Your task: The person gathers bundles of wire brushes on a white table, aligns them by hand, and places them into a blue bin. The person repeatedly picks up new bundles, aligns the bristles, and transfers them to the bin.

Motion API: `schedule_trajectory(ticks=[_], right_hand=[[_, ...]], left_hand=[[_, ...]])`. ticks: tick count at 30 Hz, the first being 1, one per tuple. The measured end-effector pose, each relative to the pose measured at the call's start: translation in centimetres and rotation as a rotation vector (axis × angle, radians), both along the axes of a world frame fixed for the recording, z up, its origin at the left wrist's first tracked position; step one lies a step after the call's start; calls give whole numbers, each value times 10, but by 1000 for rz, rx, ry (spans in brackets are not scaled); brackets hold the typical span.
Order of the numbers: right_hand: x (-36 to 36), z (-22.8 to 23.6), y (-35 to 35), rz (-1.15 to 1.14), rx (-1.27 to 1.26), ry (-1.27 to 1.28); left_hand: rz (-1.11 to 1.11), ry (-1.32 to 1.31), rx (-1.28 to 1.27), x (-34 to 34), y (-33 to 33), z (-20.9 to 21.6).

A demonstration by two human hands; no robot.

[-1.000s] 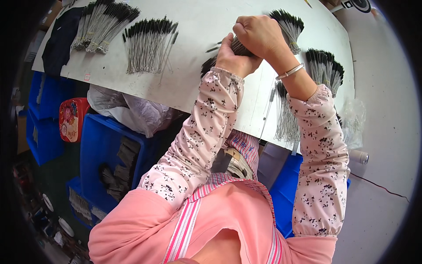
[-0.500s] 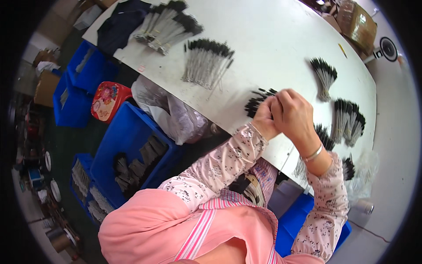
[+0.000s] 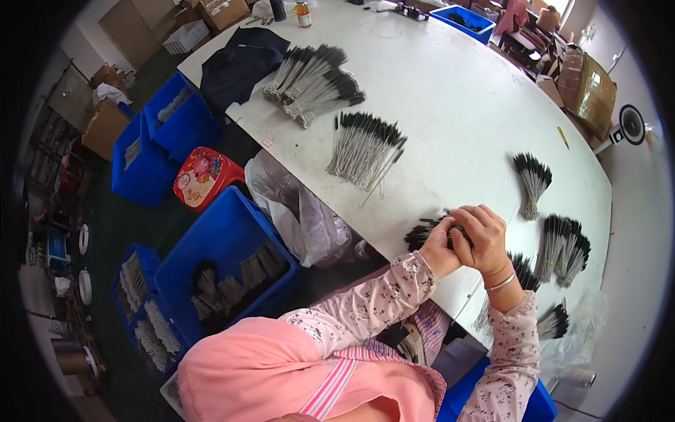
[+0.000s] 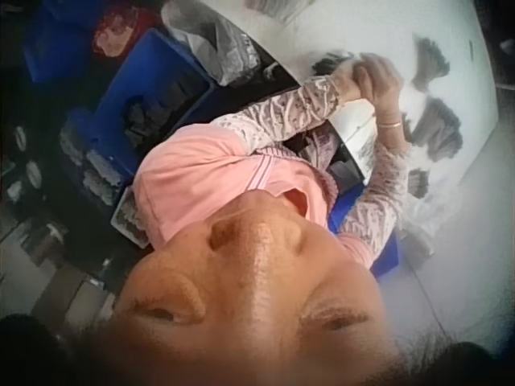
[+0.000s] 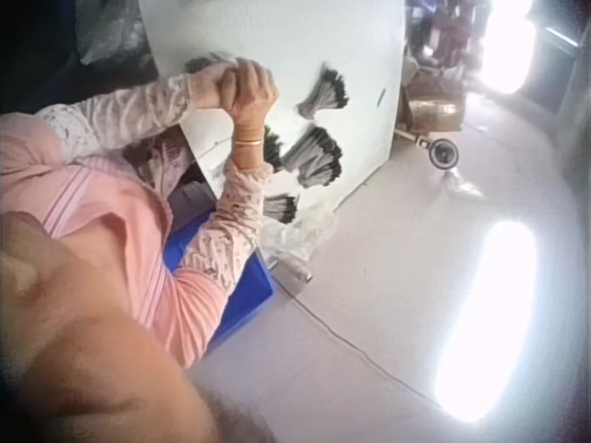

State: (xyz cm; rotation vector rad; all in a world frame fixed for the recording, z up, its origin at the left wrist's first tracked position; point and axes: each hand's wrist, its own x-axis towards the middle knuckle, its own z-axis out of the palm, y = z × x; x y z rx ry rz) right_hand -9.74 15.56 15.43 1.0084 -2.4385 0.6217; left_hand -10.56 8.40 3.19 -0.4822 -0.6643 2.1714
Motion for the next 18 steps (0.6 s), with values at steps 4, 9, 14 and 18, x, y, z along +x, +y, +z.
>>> schedule_trajectory(ticks=[4, 9, 14, 18], right_hand=[[-12, -7, 6, -16, -29, -29], [-26, -1, 7, -35, -4, -64], [-31, -7, -20, -72, -44, -33], [-3, -22, 9, -125, 3, 27]], left_hand=[[-3, -4, -60, -7, 6, 11], [27, 42, -88, -21, 7, 14], [175, 85, -144, -26, 1, 6], [27, -38, -171, -9, 44, 3]])
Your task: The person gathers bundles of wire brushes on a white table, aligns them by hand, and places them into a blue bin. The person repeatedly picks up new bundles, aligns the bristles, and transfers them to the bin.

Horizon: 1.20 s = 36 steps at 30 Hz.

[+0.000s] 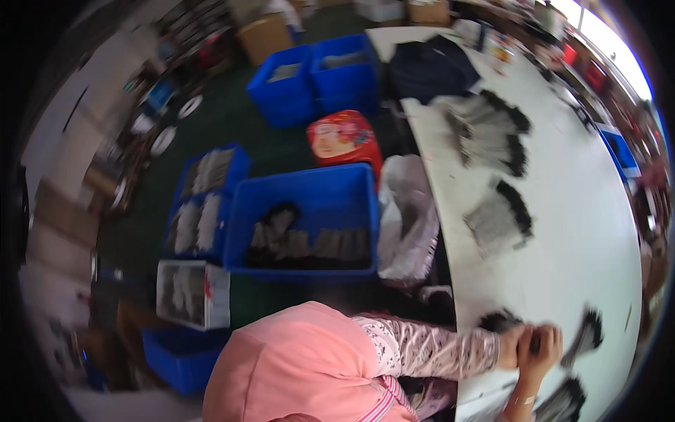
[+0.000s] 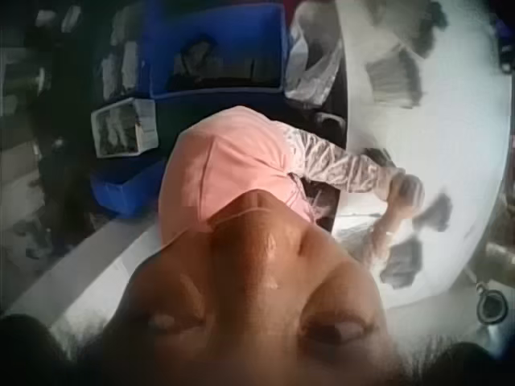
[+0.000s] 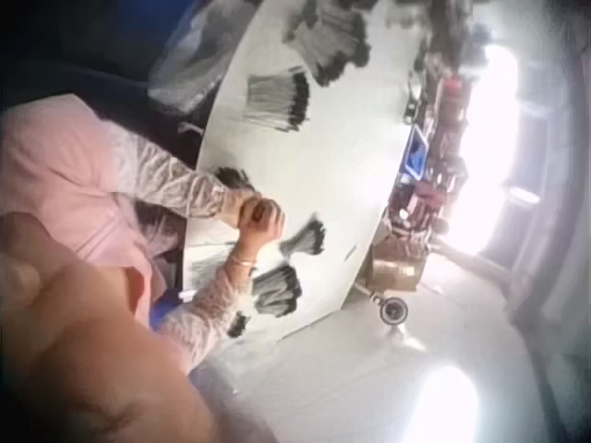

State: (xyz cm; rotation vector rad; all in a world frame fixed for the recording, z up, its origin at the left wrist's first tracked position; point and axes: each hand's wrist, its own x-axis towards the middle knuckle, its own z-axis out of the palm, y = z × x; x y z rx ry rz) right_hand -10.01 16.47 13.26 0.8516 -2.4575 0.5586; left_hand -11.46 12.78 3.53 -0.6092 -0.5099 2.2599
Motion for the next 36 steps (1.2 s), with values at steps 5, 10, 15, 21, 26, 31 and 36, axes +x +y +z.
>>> schedule_trajectory(ticks=[5, 10, 15, 21, 26, 31, 36], right_hand=[[-6, 0, -22, 40, -80, -96], [-13, 4, -15, 86, -9, -24], [-7, 7, -31, 11, -61, -23], [-22, 0, -27, -9, -63, 54], [-49, -6, 0, -163, -163, -12], [-76, 6, 21, -323, -261, -95], [-56, 39, 42, -366, -322, -81]], left_hand=[[111, 86, 10, -8, -19, 0], [52, 179, 13, -12, -19, 11], [167, 234, 45, 0, -37, -6], [-22, 258, -199, 11, -68, 25], [110, 380, -204, 11, -60, 28], [-390, 441, -222, 24, -105, 59], [-35, 1069, -695, -21, -156, 86]])
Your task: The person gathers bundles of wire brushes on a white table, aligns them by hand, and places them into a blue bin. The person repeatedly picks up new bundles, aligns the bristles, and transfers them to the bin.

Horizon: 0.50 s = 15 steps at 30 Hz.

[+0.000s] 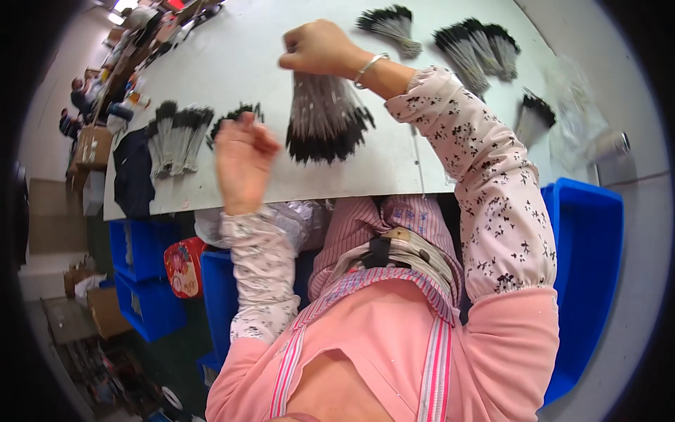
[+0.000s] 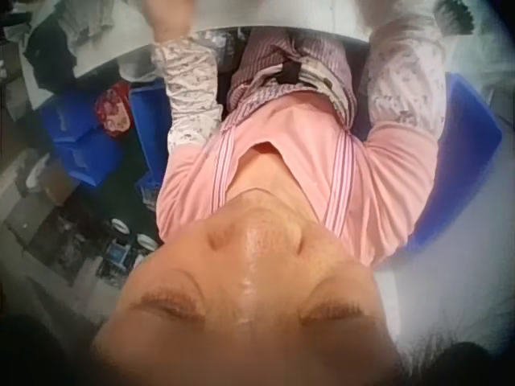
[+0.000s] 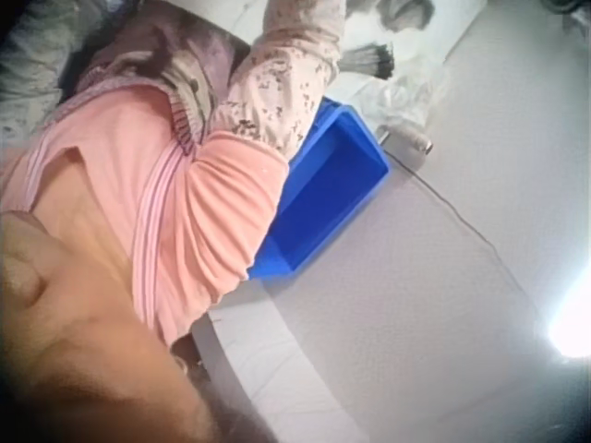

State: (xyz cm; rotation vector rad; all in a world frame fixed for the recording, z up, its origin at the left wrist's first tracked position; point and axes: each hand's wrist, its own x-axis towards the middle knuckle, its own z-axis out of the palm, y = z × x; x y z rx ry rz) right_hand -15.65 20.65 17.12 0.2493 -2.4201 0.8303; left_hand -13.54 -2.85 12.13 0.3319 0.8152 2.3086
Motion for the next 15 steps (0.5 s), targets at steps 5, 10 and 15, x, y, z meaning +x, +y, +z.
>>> schedule_trajectory(ticks=[5, 10, 15], right_hand=[[35, -2, -50, 150, -173, -195], [91, -37, -65, 10, -380, -152], [133, -80, -73, -102, -394, -253]], left_hand=[[-109, 679, -459, -26, -17, -15], [-684, 25, -141, 33, 11, -56], [-681, -193, -385, 98, 22, -49]])
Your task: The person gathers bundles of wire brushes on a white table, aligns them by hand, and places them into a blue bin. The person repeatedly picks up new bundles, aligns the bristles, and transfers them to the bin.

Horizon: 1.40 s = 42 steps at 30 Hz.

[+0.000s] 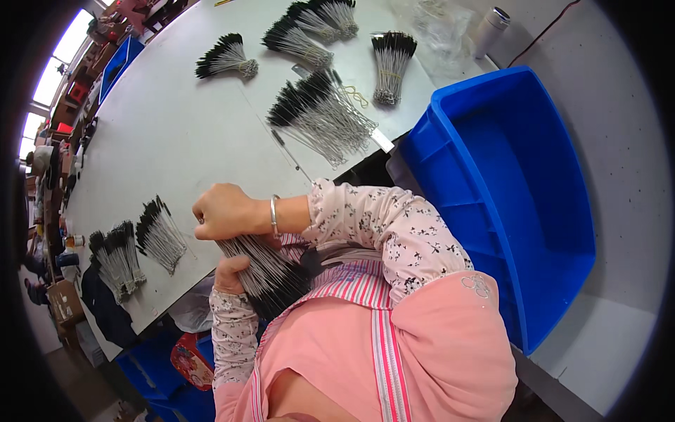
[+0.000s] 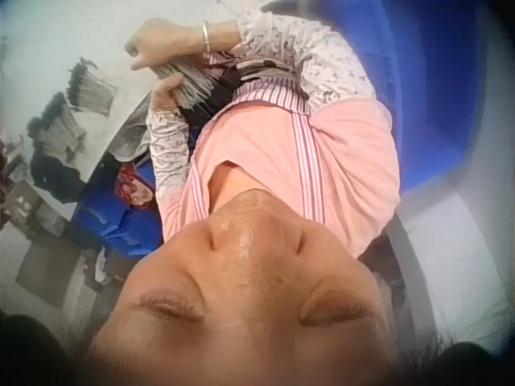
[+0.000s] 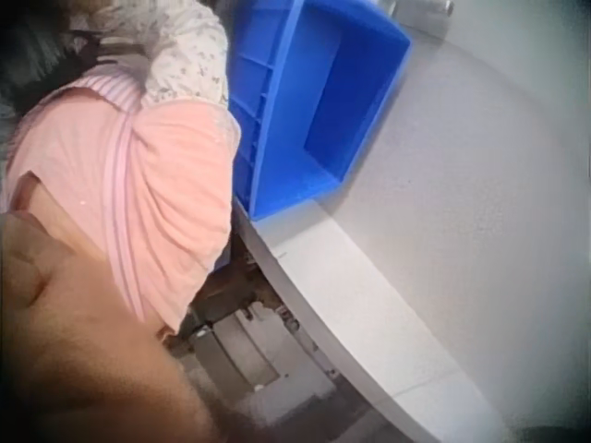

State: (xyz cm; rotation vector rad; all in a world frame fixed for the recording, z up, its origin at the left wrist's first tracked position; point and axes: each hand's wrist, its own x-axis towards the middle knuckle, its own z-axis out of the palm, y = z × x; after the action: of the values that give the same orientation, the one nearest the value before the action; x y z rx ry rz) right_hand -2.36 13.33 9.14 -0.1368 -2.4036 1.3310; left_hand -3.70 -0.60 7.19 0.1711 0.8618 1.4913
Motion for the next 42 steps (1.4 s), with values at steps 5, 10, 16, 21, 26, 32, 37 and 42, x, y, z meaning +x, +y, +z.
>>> schedule_trajectory(ticks=[5, 10, 16, 21, 26, 32, 37, 42], right_hand=[[30, 19, 3, 24, 6, -39], [41, 15, 55, 197, -368, -1], [84, -48, 255, -672, 896, -403], [98, -69, 273, -622, 1167, -705], [106, -87, 284, -647, 1045, -810], [107, -77, 275, -715, 1215, -695], [83, -9, 182, -426, 290, -146], [69, 9, 81, 5, -297, -126]], left_hand=[[-87, 81, 50, 21, 7, 14], [-37, 20, -11, 27, 11, 15], [6, 20, 20, 31, 16, 18], [35, -28, 43, 29, 12, 16], [-26, 3, 42, 24, 10, 11], [35, -64, 18, 23, -2, 3], [65, -130, 66, 23, -6, 0], [108, -123, 75, 26, -12, -6]])
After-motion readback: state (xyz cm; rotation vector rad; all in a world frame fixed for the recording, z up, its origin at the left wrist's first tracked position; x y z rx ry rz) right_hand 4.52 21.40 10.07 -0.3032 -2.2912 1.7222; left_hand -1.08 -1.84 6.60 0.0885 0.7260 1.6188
